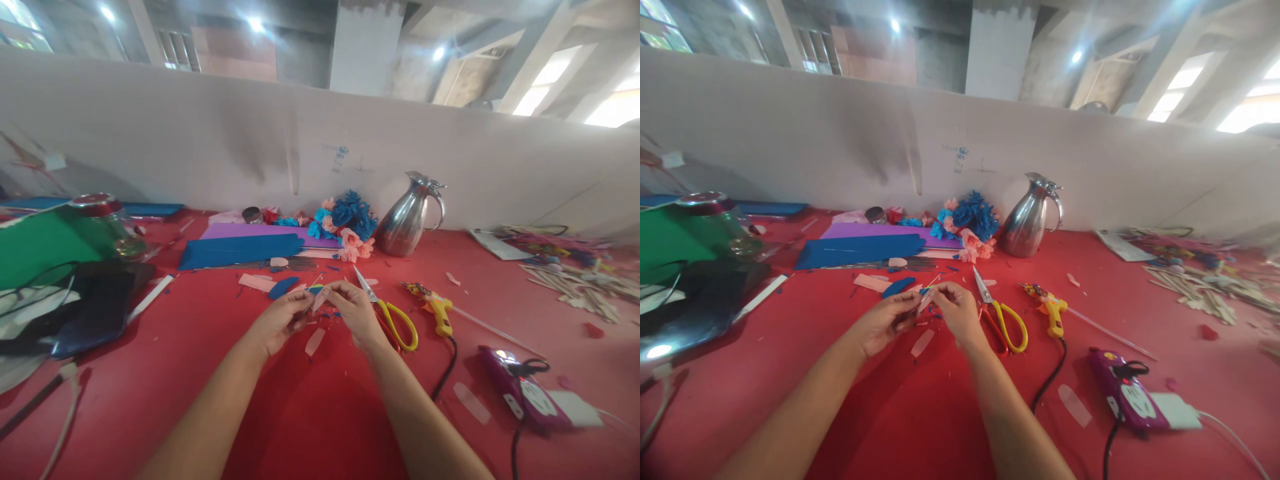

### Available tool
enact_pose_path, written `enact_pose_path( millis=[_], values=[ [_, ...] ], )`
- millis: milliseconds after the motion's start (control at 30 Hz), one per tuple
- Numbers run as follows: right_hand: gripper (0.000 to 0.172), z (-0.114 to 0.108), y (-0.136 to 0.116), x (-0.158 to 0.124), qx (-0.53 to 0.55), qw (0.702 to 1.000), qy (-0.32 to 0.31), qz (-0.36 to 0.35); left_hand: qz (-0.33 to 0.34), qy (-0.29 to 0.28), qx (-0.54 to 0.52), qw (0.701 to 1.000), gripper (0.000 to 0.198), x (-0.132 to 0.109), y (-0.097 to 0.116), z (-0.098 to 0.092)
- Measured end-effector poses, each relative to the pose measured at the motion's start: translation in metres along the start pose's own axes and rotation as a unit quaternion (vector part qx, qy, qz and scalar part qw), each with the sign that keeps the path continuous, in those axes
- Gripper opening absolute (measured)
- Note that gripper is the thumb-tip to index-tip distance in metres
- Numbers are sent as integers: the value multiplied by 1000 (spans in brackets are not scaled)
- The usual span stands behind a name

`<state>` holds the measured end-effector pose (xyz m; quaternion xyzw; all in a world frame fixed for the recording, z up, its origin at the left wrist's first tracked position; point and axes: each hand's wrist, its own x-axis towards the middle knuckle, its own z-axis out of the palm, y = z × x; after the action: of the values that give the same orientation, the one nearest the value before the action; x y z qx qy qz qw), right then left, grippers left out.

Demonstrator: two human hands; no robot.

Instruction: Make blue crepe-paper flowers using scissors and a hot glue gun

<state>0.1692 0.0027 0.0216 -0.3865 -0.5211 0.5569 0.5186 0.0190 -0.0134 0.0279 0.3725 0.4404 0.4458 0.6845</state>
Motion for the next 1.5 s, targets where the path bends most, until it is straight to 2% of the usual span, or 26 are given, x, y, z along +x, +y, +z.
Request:
enact_pose_path(
  millis=[233, 533, 600, 733, 833, 1133, 1333, 1500],
  values=[
    [16, 1, -3, -1, 1, 1000, 16, 15, 6, -6, -2, 1000, 23, 0, 0, -1],
    [17, 1, -4, -1, -3, 1000, 26, 6, -5, 55, -45, 997, 19, 3, -3, -1],
    [17, 1, -4, -1, -3, 1000, 21, 0, -14, 50, -43, 998, 18, 3, -3, -1],
    [17, 1, -6, -2, 13, 1000, -5, -12, -9, 1, -28, 1000, 18, 1, -1, -2],
    [17, 2, -6, -2, 18, 1000, 3, -13, 3, -15, -19, 1000, 15, 0, 0, -2],
    [17, 2, -6, -2, 11, 1000, 3, -22, 4, -4, -6, 1000, 17, -2, 1, 0],
    [18, 1, -1, 0, -3, 999, 41, -3, 20, 13, 35, 999, 16, -1, -2, -2],
    [20, 1, -2, -1, -6, 1000, 25, 4, 28, 24, 55, 998, 18, -1, -2, -2]
  ],
)
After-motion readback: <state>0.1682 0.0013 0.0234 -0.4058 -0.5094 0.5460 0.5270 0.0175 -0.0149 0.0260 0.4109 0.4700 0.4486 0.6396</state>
